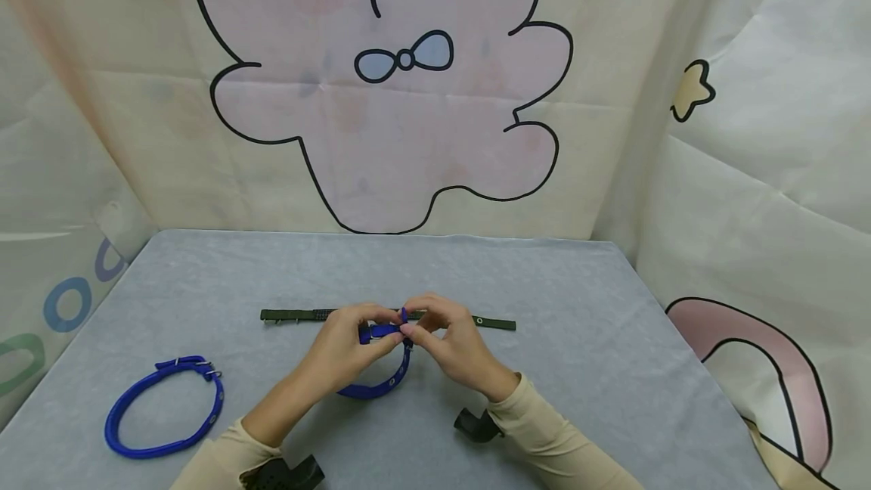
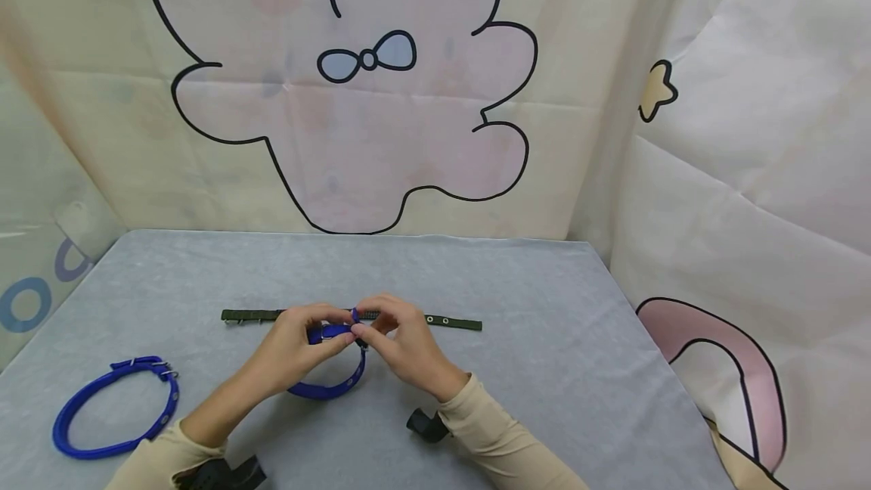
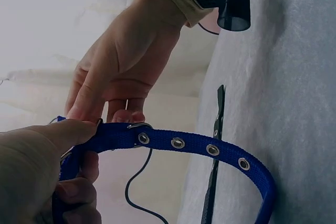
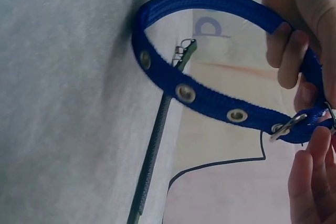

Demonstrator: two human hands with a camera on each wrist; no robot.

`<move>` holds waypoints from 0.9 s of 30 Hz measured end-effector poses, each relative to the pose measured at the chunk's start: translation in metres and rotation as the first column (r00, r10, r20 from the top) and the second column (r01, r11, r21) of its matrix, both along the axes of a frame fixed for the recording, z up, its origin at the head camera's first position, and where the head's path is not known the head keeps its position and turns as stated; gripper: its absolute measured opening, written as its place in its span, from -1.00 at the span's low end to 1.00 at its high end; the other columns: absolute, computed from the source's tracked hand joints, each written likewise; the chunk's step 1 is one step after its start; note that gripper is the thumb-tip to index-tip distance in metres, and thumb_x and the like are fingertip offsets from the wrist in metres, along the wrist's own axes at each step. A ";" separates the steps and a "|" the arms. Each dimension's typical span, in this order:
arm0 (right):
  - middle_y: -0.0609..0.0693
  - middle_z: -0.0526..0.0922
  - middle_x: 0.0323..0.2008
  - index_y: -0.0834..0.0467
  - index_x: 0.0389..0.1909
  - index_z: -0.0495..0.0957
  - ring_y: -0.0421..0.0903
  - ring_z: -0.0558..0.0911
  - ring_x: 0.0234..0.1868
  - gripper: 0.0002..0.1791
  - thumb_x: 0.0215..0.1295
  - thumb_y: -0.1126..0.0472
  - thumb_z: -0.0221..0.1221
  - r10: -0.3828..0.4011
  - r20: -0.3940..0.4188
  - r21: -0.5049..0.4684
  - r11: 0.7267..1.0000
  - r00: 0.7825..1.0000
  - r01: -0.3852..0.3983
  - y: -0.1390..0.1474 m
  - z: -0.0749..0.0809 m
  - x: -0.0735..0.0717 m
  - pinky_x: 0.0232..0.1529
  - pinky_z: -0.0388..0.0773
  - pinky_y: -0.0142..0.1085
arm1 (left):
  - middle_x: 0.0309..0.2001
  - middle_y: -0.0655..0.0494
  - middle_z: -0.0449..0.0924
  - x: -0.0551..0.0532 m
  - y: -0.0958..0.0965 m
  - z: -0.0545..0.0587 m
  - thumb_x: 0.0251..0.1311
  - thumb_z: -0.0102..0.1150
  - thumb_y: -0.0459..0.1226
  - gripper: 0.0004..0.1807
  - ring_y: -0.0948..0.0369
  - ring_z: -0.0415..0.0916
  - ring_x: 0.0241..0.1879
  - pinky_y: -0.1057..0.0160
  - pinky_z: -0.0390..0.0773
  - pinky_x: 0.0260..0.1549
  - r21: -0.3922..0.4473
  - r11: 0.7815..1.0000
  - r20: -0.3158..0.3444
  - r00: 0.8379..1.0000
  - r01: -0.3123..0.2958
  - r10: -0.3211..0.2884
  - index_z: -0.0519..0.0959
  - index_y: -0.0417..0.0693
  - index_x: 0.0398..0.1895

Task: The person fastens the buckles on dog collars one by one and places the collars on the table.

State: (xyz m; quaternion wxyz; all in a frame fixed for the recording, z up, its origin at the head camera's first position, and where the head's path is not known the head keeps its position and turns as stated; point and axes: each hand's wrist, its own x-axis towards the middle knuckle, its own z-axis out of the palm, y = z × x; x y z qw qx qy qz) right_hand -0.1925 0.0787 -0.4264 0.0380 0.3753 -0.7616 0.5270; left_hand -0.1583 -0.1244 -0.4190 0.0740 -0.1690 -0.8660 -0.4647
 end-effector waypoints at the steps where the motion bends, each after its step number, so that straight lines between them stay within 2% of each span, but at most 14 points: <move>1: 0.16 0.68 -0.09 0.20 0.02 0.61 -0.08 0.70 -0.36 -0.79 0.41 0.32 0.22 0.005 0.008 -0.002 1.000 1.000 -0.005 0.000 0.000 0.000 -0.29 0.66 -0.30 | -0.08 0.10 0.77 0.000 0.000 0.000 0.23 0.40 -0.21 -0.82 0.29 0.58 -0.25 0.38 0.53 -0.33 0.007 1.000 0.005 1.000 0.001 -0.001 0.75 0.01 -0.12; 3: 0.17 0.68 -0.08 0.20 0.03 0.61 -0.08 0.70 -0.35 -0.78 0.41 0.33 0.21 0.010 0.024 -0.005 1.000 1.000 -0.010 0.000 0.000 0.000 -0.28 0.66 -0.30 | -0.11 0.11 0.77 0.000 -0.001 0.000 0.23 0.40 -0.18 -0.81 0.33 0.56 -0.32 0.39 0.52 -0.38 0.021 1.000 0.023 1.000 0.005 -0.005 0.75 0.02 -0.11; 6: 0.18 0.68 -0.08 0.21 0.03 0.61 -0.08 0.70 -0.33 -0.78 0.41 0.33 0.22 0.013 0.030 0.001 1.000 0.999 -0.013 0.000 0.000 -0.001 -0.26 0.67 -0.29 | -0.17 0.09 0.76 0.000 -0.002 0.000 0.24 0.40 -0.18 -0.81 0.38 0.39 -0.55 0.37 0.43 -0.55 0.031 0.999 0.058 0.998 0.014 -0.016 0.73 0.01 -0.12; 8: 0.17 0.68 -0.08 0.21 0.03 0.61 -0.10 0.69 -0.32 -0.78 0.41 0.32 0.22 0.011 0.028 0.007 1.000 1.000 -0.011 0.000 -0.001 -0.001 -0.25 0.66 -0.29 | -0.22 0.07 0.74 0.000 -0.002 0.000 0.23 0.40 -0.19 -0.81 0.38 0.30 -0.63 0.36 0.39 -0.61 0.036 0.999 0.079 0.997 0.019 -0.022 0.73 -0.01 -0.12; 17: 0.18 0.68 -0.08 0.21 0.03 0.61 -0.15 0.66 -0.29 -0.78 0.41 0.34 0.21 0.031 0.010 -0.008 0.999 0.999 -0.031 -0.001 -0.002 -0.001 -0.23 0.65 -0.29 | -0.17 0.04 0.74 -0.001 -0.003 0.002 0.23 0.40 -0.20 -0.81 0.29 0.45 -0.55 0.34 0.47 -0.57 0.044 0.999 0.152 0.988 0.021 -0.027 0.73 -0.01 -0.12; 23: 0.20 0.67 -0.07 0.22 0.04 0.61 -0.16 0.65 -0.25 -0.79 0.44 0.34 0.18 0.041 0.034 -0.026 0.999 0.999 -0.040 -0.001 -0.003 -0.001 -0.26 0.65 -0.30 | -0.12 0.03 0.75 -0.002 -0.003 0.002 0.22 0.41 -0.19 -0.80 0.29 0.45 -0.51 0.34 0.46 -0.56 0.043 0.999 0.160 0.987 0.019 -0.025 0.74 0.00 -0.11; 27: 0.21 0.67 -0.09 0.22 0.04 0.61 -0.12 0.66 -0.27 -0.79 0.45 0.35 0.16 0.048 0.033 -0.046 0.998 0.998 -0.047 -0.001 -0.003 -0.001 -0.29 0.65 -0.30 | -0.06 0.02 0.74 -0.002 -0.004 0.001 0.24 0.39 -0.18 -0.79 0.26 0.48 -0.47 0.30 0.51 -0.52 0.050 0.998 0.163 0.985 0.042 -0.050 0.73 0.00 -0.09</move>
